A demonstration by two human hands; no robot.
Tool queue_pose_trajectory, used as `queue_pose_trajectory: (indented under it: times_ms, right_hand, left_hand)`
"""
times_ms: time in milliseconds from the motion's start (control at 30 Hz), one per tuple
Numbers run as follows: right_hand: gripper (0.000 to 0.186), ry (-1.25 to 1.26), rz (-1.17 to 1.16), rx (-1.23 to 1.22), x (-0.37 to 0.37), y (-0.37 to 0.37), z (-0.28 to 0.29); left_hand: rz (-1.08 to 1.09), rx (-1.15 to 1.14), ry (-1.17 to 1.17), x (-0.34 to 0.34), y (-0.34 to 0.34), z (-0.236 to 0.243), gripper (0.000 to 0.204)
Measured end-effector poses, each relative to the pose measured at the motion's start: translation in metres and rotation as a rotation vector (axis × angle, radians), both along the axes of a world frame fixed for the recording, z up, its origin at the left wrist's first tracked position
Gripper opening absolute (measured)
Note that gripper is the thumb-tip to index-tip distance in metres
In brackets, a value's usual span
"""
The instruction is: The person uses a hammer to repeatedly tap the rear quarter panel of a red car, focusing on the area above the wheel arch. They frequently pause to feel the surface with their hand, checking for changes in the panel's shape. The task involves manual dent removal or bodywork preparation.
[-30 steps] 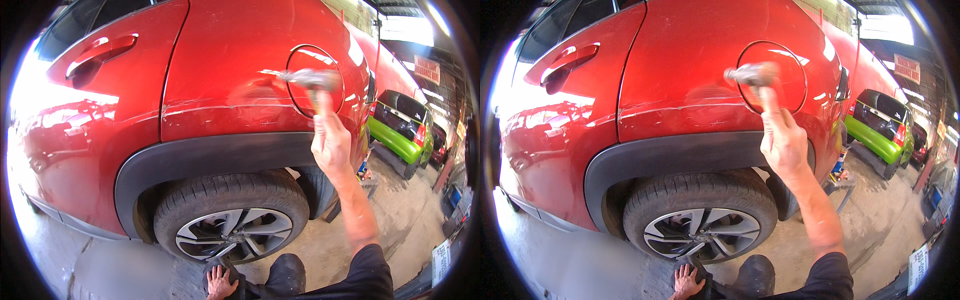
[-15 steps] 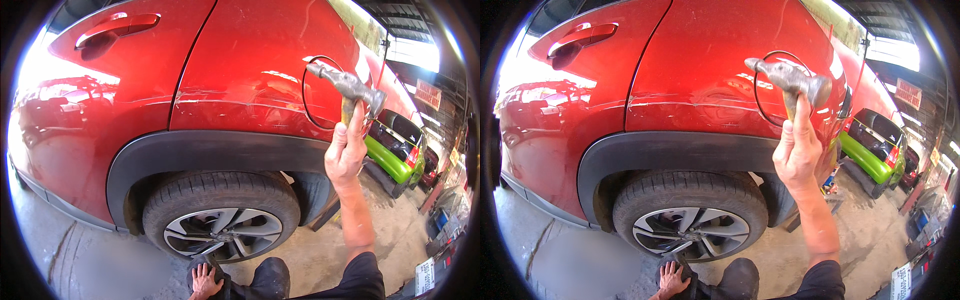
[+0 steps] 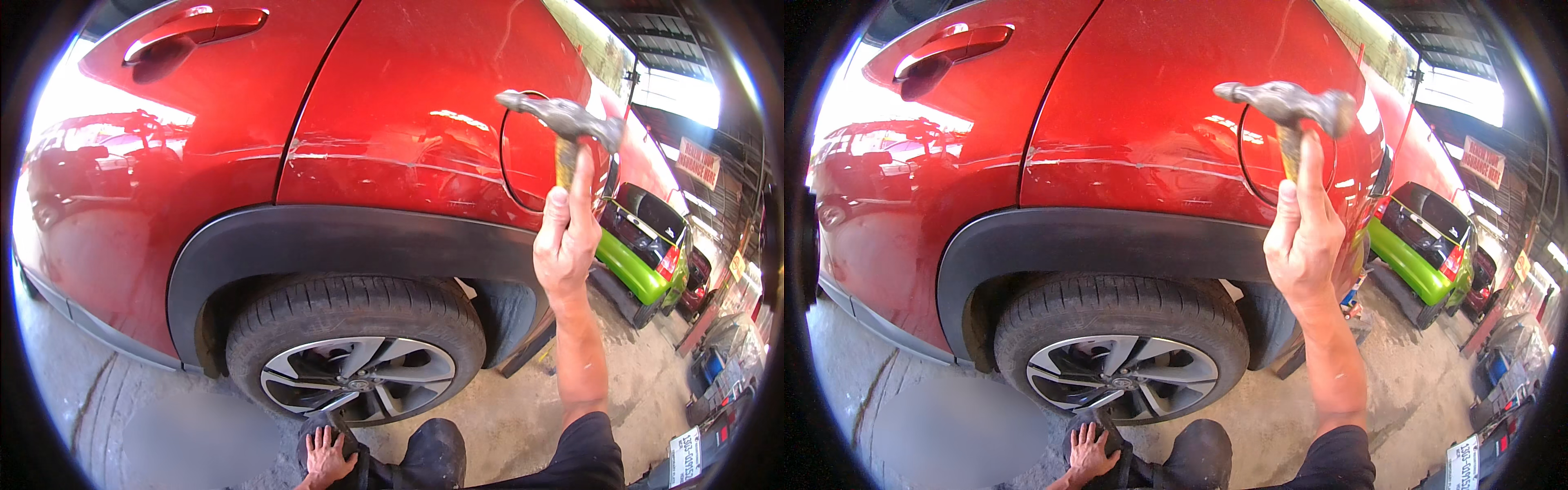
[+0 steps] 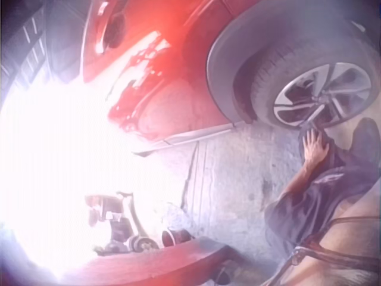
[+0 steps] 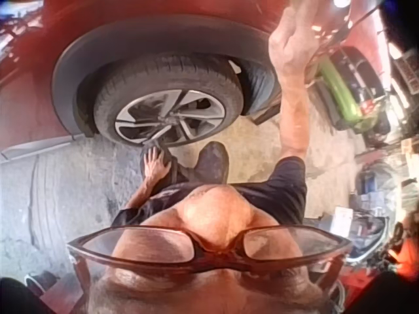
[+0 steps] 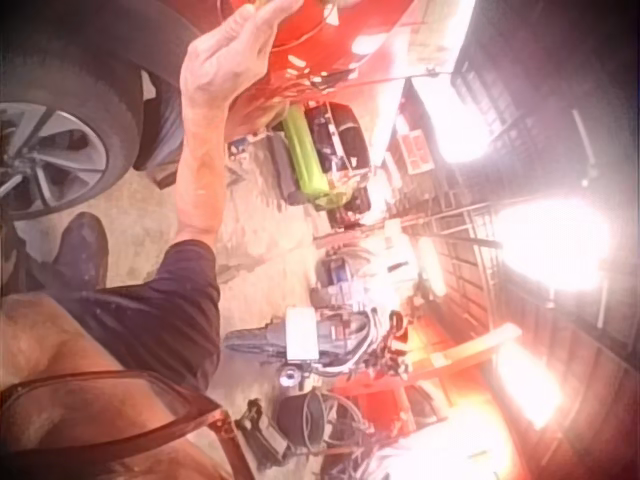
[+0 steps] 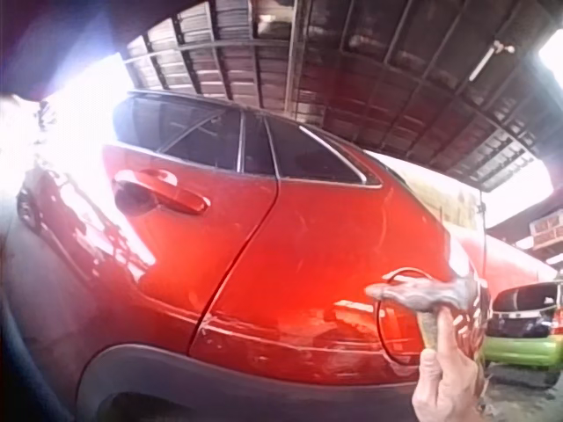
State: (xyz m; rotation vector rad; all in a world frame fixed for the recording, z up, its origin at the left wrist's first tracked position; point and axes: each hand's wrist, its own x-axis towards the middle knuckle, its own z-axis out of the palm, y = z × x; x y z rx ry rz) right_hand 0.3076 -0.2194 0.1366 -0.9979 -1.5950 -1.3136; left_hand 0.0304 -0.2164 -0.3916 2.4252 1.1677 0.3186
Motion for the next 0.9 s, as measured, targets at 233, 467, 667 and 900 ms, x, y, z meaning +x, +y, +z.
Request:
queue_pose_trajectory:
  times_ms: [233,467,667,900]
  right_hand:
    - [0.052,-0.036,-0.031,-0.043,-0.004,-0.006,0.001]
    - [0.051,-0.039,-0.022,-0.1,-0.006,-0.004,0.013]
    - [0.05,-0.066,-0.077,-0.183,-0.008,-0.007,0.013]
    - [0.055,-0.164,-0.173,-0.238,-0.007,-0.005,0.015]
  left_hand:
    - [0.006,0.049,-0.007,0.003,0.004,-0.02,0.076]
    - [0.008,0.027,-0.009,0.001,0.004,-0.016,0.077]
    - [0.0,0.034,-0.016,0.002,0.004,-0.017,0.077]
    - [0.01,0.042,-0.006,0.004,0.005,-0.018,0.076]
